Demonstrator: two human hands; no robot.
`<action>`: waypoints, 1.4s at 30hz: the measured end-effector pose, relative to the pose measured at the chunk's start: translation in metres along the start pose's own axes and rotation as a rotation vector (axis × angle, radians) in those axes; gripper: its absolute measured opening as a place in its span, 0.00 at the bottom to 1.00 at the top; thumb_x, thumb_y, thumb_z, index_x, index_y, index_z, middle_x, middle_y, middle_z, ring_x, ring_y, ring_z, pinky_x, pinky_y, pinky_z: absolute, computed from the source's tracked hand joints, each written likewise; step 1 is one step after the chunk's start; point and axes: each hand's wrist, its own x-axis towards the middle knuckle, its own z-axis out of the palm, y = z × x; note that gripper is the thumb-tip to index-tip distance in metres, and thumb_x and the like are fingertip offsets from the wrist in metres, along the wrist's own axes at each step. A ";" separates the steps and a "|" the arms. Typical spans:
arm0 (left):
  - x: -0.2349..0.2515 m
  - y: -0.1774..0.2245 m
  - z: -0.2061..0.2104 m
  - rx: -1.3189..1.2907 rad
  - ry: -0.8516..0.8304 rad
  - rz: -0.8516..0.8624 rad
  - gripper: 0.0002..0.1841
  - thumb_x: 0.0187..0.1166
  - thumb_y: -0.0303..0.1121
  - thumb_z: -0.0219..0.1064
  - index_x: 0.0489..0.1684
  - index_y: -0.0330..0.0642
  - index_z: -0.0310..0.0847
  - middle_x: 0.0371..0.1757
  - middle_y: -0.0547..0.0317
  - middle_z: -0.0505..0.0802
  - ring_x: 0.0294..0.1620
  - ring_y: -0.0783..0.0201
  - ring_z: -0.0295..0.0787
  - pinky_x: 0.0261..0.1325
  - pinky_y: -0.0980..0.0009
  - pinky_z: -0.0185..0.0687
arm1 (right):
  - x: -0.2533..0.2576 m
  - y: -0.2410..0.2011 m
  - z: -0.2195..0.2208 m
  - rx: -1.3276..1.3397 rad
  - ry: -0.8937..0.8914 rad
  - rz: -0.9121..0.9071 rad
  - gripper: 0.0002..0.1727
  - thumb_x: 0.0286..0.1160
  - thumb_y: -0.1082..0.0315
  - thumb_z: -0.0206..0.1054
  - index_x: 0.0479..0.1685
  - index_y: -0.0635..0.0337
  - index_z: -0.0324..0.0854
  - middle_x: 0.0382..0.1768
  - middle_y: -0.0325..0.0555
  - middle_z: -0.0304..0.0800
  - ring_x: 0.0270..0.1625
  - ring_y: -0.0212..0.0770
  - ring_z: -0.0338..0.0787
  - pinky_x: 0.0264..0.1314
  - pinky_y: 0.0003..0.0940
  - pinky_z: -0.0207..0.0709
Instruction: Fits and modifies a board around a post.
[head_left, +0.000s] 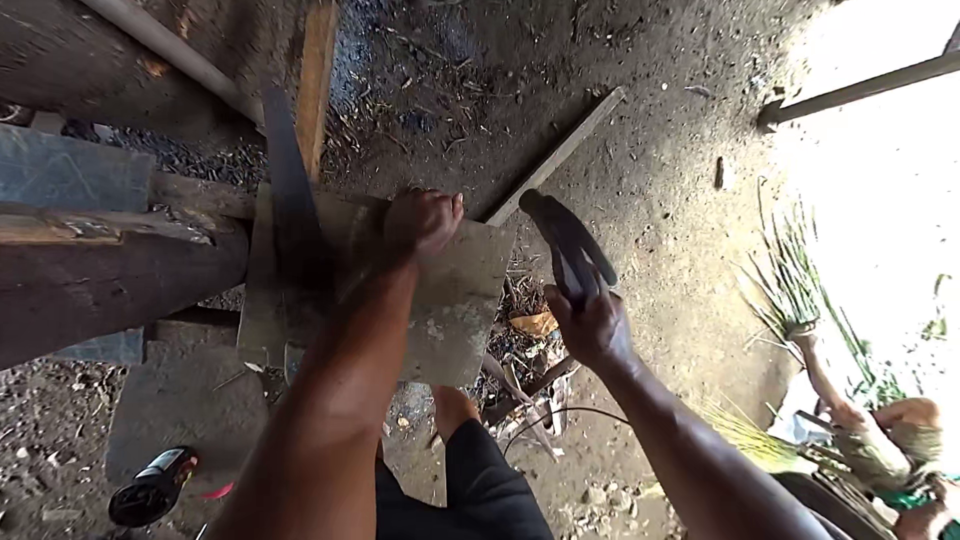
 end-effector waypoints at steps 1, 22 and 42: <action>0.000 0.000 0.000 0.005 0.007 -0.001 0.33 0.93 0.51 0.41 0.21 0.38 0.81 0.33 0.47 0.92 0.43 0.47 0.93 0.54 0.47 0.83 | -0.005 -0.003 -0.001 0.022 0.044 -0.058 0.30 0.83 0.46 0.63 0.63 0.67 0.82 0.27 0.47 0.91 0.25 0.39 0.90 0.28 0.41 0.86; -0.070 0.072 -0.002 -0.111 0.074 -0.224 0.26 0.85 0.42 0.59 0.84 0.56 0.75 0.94 0.55 0.64 0.97 0.45 0.41 0.95 0.38 0.38 | -0.141 0.079 0.074 0.642 -0.310 0.933 0.25 0.86 0.46 0.62 0.66 0.59 0.76 0.23 0.48 0.85 0.18 0.46 0.86 0.24 0.48 0.86; -0.177 0.158 -0.127 -0.372 0.052 -0.355 0.54 0.57 0.26 0.75 0.96 0.47 0.53 0.97 0.46 0.51 0.98 0.43 0.38 0.93 0.31 0.34 | -0.137 0.046 0.028 0.503 -0.627 0.694 0.24 0.81 0.46 0.66 0.64 0.54 0.82 0.38 0.54 0.91 0.37 0.54 0.92 0.44 0.61 0.86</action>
